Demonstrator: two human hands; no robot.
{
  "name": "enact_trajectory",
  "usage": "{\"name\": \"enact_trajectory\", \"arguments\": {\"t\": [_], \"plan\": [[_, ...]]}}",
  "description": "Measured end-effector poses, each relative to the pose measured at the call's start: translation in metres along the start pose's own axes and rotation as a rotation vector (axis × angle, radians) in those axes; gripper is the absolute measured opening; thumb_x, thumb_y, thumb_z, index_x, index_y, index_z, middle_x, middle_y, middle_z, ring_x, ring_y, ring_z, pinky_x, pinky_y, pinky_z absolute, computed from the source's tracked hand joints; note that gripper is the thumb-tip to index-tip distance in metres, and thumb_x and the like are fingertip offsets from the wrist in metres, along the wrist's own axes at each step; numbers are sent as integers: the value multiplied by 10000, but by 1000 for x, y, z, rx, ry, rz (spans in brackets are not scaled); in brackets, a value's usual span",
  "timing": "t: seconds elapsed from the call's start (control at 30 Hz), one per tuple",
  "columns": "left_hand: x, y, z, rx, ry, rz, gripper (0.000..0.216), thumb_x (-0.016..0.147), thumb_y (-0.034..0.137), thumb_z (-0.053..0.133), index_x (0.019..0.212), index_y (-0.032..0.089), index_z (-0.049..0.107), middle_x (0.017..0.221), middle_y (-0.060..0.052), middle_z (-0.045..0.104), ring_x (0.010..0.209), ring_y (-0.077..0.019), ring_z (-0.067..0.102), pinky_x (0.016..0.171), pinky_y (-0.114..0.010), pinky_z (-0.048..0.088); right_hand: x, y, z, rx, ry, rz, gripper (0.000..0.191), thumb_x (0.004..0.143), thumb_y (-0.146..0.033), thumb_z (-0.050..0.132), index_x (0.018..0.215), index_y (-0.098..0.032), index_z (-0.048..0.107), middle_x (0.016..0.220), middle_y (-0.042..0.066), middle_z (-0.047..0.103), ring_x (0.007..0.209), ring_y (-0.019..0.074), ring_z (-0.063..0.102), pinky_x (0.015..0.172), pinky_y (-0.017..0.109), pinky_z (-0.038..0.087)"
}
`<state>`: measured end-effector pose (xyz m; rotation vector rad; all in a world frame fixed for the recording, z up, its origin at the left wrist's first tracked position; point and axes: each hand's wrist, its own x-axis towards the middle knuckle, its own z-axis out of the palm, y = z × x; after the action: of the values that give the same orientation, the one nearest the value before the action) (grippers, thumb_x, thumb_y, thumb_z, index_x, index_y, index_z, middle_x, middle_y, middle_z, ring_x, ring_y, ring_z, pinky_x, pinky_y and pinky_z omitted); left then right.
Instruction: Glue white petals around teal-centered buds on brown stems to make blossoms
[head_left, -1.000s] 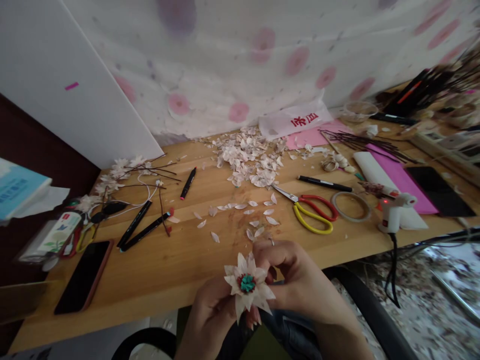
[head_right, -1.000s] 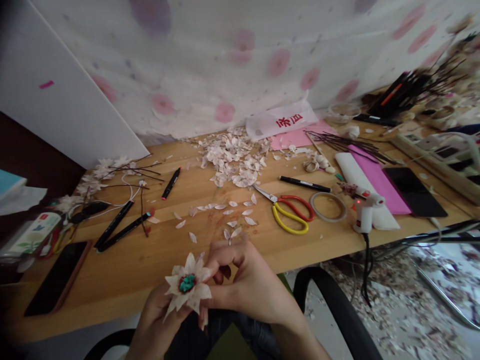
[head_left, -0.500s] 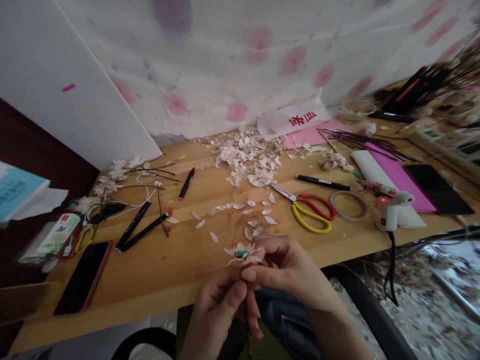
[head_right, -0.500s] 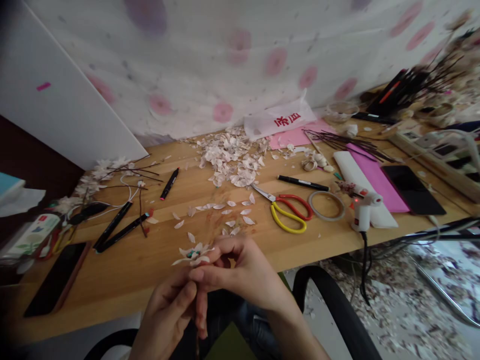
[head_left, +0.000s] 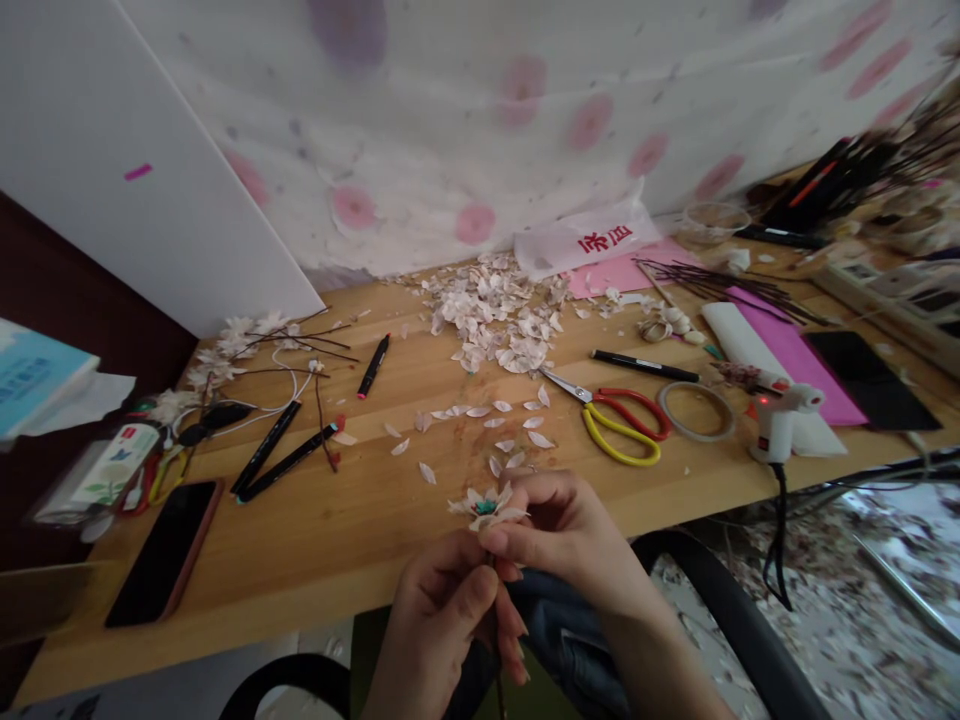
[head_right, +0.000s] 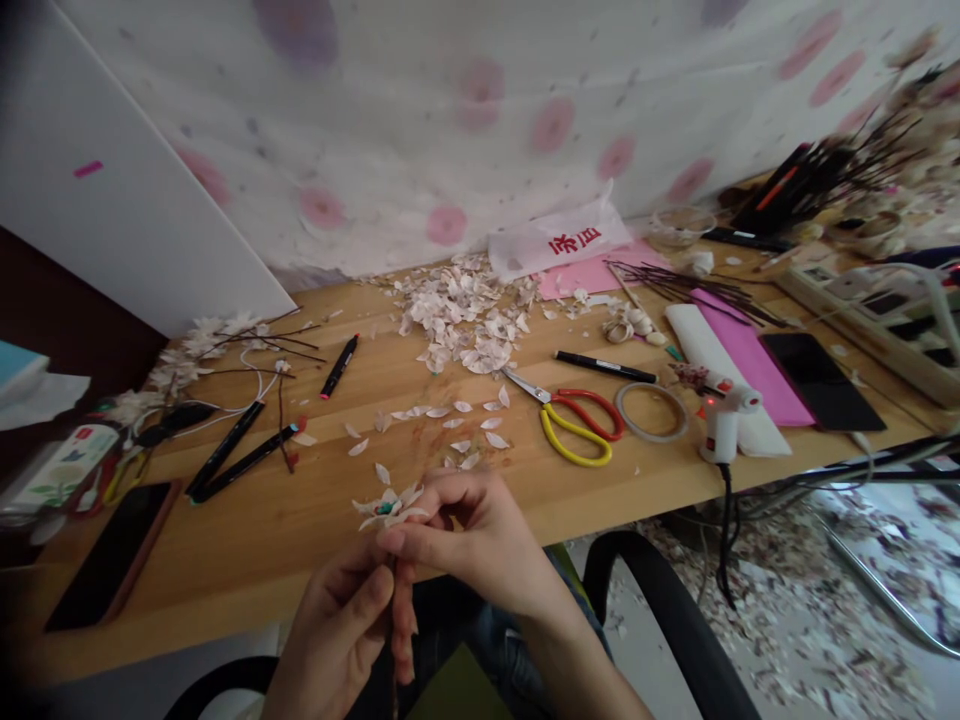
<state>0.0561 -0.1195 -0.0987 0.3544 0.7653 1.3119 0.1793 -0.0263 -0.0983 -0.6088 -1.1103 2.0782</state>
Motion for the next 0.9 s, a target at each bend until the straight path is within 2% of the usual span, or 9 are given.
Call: {"name": "enact_trajectory", "arguments": {"t": [0.13,0.37,0.5,0.63,0.8,0.9], "plan": [[-1,1,2,-3,21,22,188,826,400,890,826,218,843,611,1,784,426,-86,682,443,-146,578,2,3,4,141,-9,51,275,693,-292,966,618,-192,721,610,-50,631,475,51,537,461,165,428],[-1,-1,-2,-31,14,43,152,855,371,873,846,221,849,629,15,801,444,-80,702,459,-139,601,5,6,2,195,-70,82,234,687,-308,977,670,-220,760,569,-65,644,484,61,559,492,168,465],[-2,0,-4,-43,-15,38,151,866,371,863,843,223,849,630,16,805,445,-84,710,463,-140,604,5,6,2,202,-80,79,192,689,-276,976,696,-233,789,584,-60,663,497,56,562,473,152,432],[-4,2,-3,-7,-5,49,162,857,378,870,829,220,846,636,5,810,458,-89,718,475,-142,605,6,6,6,166,-59,51,209,706,-293,966,663,-217,775,552,-65,621,467,52,522,448,154,405],[-2,7,-2,45,97,55,242,786,422,918,777,200,821,583,-2,777,427,-92,681,446,-156,584,9,6,6,92,-78,14,251,755,-363,933,660,-210,759,607,-53,630,506,70,555,554,210,487],[-1,10,2,122,214,82,338,723,477,946,751,180,787,552,5,739,438,-99,658,444,-162,561,4,4,3,-127,-18,-76,278,871,-440,834,715,-216,783,652,-18,667,600,110,598,618,245,492]]}}
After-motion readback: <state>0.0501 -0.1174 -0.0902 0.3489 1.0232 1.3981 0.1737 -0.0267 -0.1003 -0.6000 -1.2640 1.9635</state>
